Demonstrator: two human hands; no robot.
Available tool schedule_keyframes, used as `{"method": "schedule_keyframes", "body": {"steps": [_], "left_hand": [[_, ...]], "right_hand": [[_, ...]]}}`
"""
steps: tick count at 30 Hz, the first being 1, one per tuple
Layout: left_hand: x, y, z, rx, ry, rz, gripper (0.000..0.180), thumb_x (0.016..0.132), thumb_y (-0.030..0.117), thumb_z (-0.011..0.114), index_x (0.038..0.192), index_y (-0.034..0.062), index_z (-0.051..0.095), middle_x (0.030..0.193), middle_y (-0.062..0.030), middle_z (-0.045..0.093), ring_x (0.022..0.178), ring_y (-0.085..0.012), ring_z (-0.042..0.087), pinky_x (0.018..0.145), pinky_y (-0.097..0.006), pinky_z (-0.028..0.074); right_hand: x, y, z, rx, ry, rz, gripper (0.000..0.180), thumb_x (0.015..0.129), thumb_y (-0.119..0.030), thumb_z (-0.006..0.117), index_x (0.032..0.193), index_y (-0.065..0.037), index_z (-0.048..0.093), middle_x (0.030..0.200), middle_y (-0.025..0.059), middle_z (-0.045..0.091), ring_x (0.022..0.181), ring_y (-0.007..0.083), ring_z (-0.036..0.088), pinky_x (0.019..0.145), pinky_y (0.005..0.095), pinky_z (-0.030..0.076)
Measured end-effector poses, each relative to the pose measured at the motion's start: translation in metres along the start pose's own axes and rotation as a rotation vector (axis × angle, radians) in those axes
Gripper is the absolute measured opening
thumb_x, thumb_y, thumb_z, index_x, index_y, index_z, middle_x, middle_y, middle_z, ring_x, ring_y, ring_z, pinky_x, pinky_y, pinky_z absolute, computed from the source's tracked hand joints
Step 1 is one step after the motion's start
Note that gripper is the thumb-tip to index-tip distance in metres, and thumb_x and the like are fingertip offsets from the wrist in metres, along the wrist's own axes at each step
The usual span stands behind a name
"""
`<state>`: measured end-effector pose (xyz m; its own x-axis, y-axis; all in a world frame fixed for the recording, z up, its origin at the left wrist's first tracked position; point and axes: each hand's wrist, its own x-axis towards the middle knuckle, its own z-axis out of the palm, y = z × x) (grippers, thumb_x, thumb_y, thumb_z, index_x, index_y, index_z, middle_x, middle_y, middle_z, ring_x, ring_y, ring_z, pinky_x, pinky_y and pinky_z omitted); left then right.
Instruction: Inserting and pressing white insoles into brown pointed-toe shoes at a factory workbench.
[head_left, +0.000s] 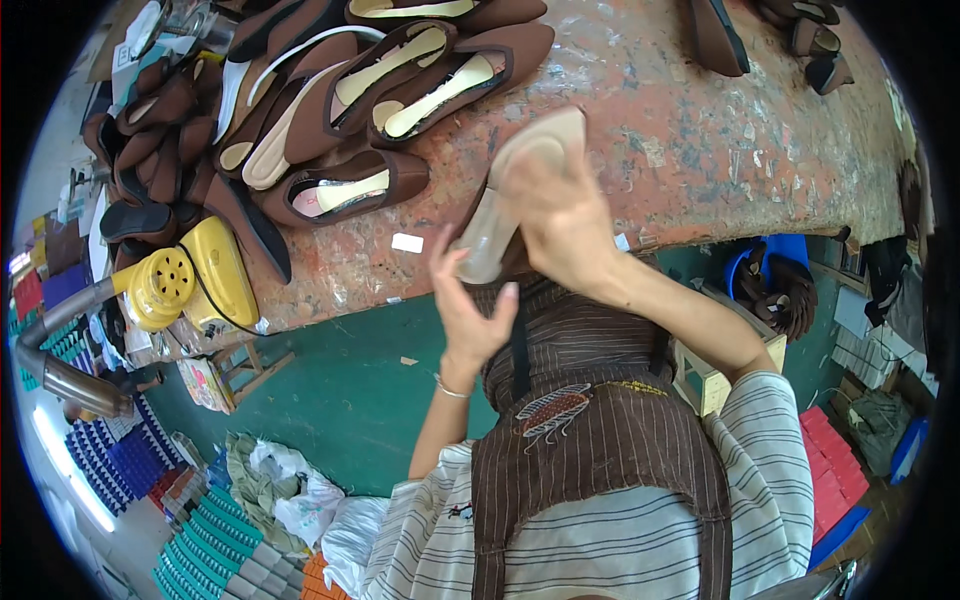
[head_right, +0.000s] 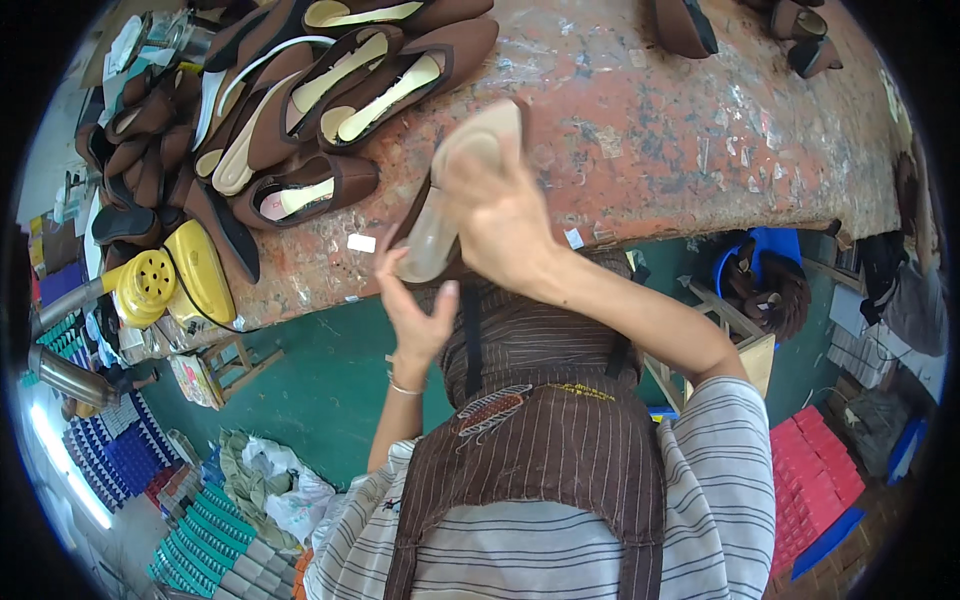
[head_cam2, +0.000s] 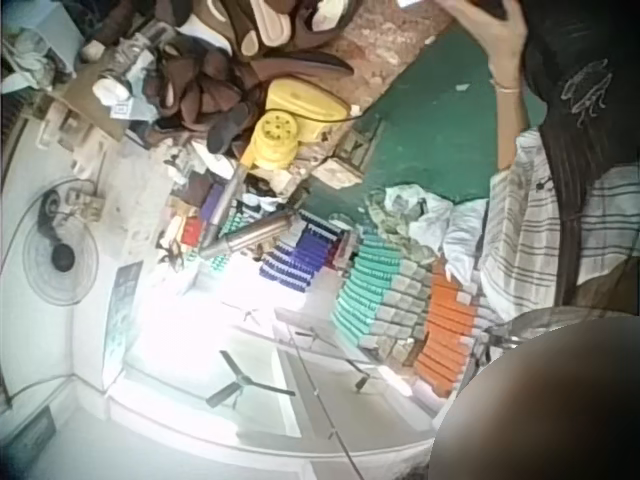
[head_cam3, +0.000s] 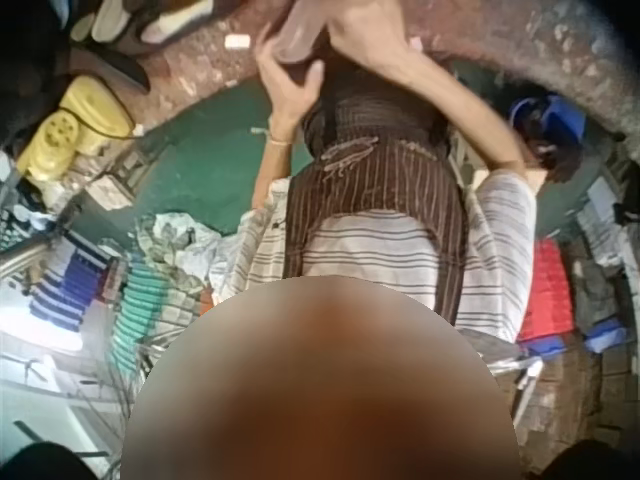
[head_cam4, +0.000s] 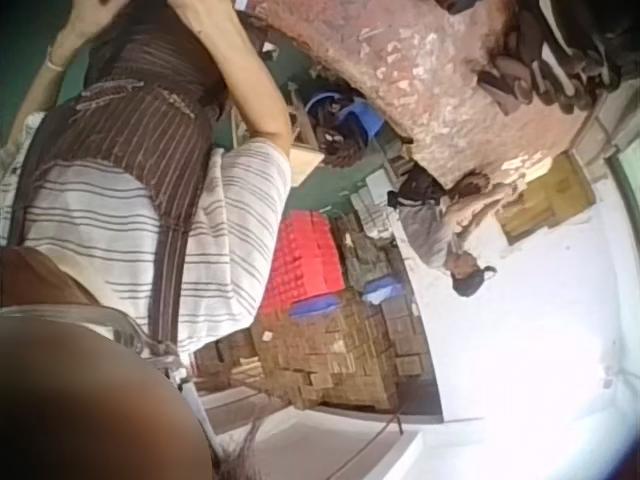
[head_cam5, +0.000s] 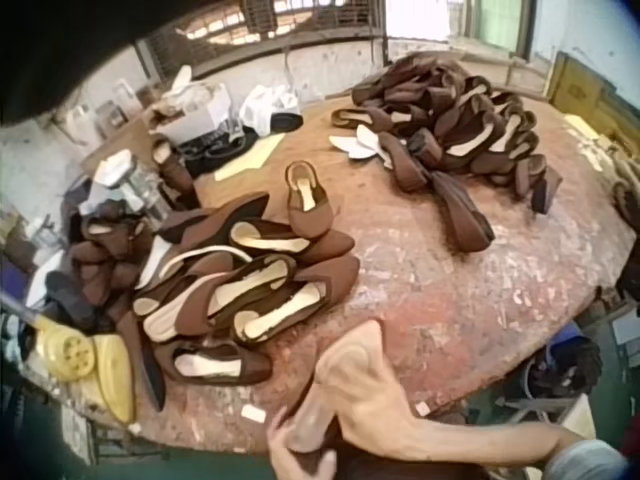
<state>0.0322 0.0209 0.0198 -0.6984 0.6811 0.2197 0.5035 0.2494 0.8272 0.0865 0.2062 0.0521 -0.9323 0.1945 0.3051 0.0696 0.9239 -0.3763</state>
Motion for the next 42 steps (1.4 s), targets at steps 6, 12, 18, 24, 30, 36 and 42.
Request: {"method": "schedule_keyframes", "body": {"steps": [6, 12, 18, 24, 30, 36, 42], "left_hand": [[-0.005, 0.033, 0.059, 0.085, 0.018, -0.079, 0.091, 0.073, 0.012, 0.081, 0.144, -0.0006, 0.025, 0.143, -0.0284, 0.034, 0.13, -0.0459, 0.035, 0.108, -0.051, 0.03], [-0.008, 0.007, 0.081, 0.3, 0.143, -0.018, 0.105, 0.075, 0.035, 0.078, 0.147, -0.0037, 0.013, 0.15, -0.024, 0.033, 0.144, -0.0388, 0.024, 0.112, -0.065, -0.008], [-0.005, 0.003, 0.085, 0.064, 0.215, -0.048, 0.117, 0.069, 0.045, 0.082, 0.149, -0.0015, 0.01, 0.145, -0.0285, 0.041, 0.142, -0.0355, 0.033, 0.11, -0.062, -0.017], [-0.012, -0.008, 0.087, 0.231, 0.191, -0.019, 0.122, 0.068, 0.045, 0.081, 0.15, -0.0044, 0.005, 0.15, -0.0232, 0.037, 0.145, -0.0339, 0.028, 0.11, -0.062, -0.017], [-0.006, 0.0, 0.084, 0.211, 0.166, -0.076, 0.125, 0.064, 0.044, 0.084, 0.151, -0.0029, 0.007, 0.149, -0.0248, 0.038, 0.141, -0.0341, 0.033, 0.11, -0.062, -0.015], [-0.007, 0.001, 0.088, 0.257, 0.225, -0.05, 0.119, 0.069, 0.049, 0.079, 0.15, -0.0035, 0.01, 0.147, -0.0226, 0.042, 0.143, -0.0328, 0.031, 0.111, -0.06, -0.016], [-0.006, 0.003, 0.085, 0.174, 0.235, -0.063, 0.121, 0.065, 0.041, 0.084, 0.151, -0.0021, 0.01, 0.146, -0.0225, 0.042, 0.141, -0.0345, 0.034, 0.112, -0.062, -0.012]], "right_hand": [[0.052, 0.028, -0.023, 0.685, 0.135, 0.528, 0.02, 0.075, -0.011, 0.068, 0.093, -0.002, 0.07, 0.104, 0.0136, 0.066, 0.111, 0.0343, 0.058, 0.105, 0.0467, 0.04], [-0.044, -0.014, -0.008, 0.174, -0.08, 0.173, 0.028, 0.075, -0.003, 0.061, 0.103, -0.005, 0.061, 0.124, 0.0182, 0.061, 0.124, 0.0331, 0.054, 0.113, 0.0579, 0.027], [0.008, 0.007, 0.035, -0.174, -0.003, 0.182, 0.05, 0.081, -0.009, 0.054, 0.129, 0.004, 0.054, 0.126, 0.0197, 0.061, 0.12, 0.0307, 0.058, 0.114, 0.0546, 0.025], [0.002, -0.012, 0.019, -0.164, -0.143, 0.171, 0.058, 0.088, -0.02, 0.05, 0.134, 0.015, 0.044, 0.139, 0.0346, 0.043, 0.133, 0.0473, 0.04, 0.114, 0.0615, 0.016], [0.057, 0.004, 0.006, -0.117, -0.522, 0.304, 0.063, 0.087, -0.022, 0.051, 0.134, 0.018, 0.039, 0.14, 0.0356, 0.039, 0.135, 0.0482, 0.034, 0.115, 0.0606, 0.013], [0.001, -0.015, 0.02, -0.325, -0.188, 0.129, 0.065, 0.084, -0.023, 0.055, 0.132, 0.017, 0.04, 0.138, 0.0336, 0.042, 0.134, 0.0418, 0.038, 0.116, 0.0596, 0.012], [0.046, 0.012, 0.028, -0.397, -0.326, 0.263, 0.024, 0.081, -0.012, 0.052, 0.088, 0.006, 0.067, 0.087, 0.0174, 0.063, 0.095, 0.03, 0.062, 0.118, 0.0567, 0.01]]}}
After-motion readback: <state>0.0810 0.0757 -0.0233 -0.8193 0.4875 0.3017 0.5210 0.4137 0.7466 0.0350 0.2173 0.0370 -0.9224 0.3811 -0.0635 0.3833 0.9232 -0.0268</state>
